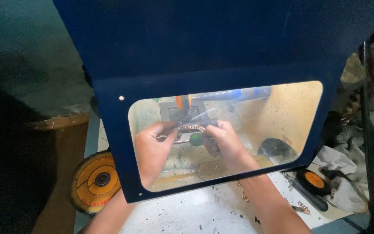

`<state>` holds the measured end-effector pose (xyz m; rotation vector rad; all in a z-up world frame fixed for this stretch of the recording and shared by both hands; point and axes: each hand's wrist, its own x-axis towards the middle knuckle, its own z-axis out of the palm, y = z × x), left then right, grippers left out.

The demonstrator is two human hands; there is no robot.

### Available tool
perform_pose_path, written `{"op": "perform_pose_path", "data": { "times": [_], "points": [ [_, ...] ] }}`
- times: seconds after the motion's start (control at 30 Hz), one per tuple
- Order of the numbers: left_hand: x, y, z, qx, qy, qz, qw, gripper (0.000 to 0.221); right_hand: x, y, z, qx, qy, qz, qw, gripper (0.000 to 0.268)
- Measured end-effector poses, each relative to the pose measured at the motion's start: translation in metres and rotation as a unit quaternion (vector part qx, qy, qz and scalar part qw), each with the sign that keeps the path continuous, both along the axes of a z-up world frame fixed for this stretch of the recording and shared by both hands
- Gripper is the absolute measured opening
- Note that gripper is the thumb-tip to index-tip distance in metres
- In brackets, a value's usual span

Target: Polishing a metal jewelry chain by holding it against a high-speed rotating polishing wheel.

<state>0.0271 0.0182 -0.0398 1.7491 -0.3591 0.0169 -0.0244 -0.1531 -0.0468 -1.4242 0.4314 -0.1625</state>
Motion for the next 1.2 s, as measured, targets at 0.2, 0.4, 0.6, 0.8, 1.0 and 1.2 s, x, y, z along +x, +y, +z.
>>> {"op": "perform_pose_path", "data": {
  "times": [0.2,0.4,0.6,0.8,1.0,1.2],
  "points": [
    [-0.005,-0.001,0.004,-0.011,-0.011,-0.007,1.000,0.019,-0.010,0.023,0.043,-0.057,-0.001,-0.005,0.998,0.016],
    [-0.009,0.002,0.026,-0.031,0.099,-0.007,0.995,0.025,-0.022,0.039,0.076,-0.040,-0.012,0.006,0.999,0.013],
    [-0.015,0.001,0.035,-0.057,0.130,-0.010,0.990,0.027,-0.018,0.024,0.051,-0.074,-0.020,0.049,0.996,0.014],
    [-0.017,0.001,0.023,-0.043,0.036,-0.013,0.998,0.026,-0.018,0.019,0.038,-0.087,-0.018,0.101,0.991,0.010],
    [-0.019,0.001,0.027,0.043,-0.048,-0.002,0.998,0.024,-0.020,0.016,0.024,-0.104,-0.030,0.110,0.988,0.011],
    [-0.011,-0.002,0.026,-0.016,0.063,-0.027,0.998,0.031,-0.010,0.020,0.011,-0.027,-0.055,0.083,0.995,0.009]
  ]
}}
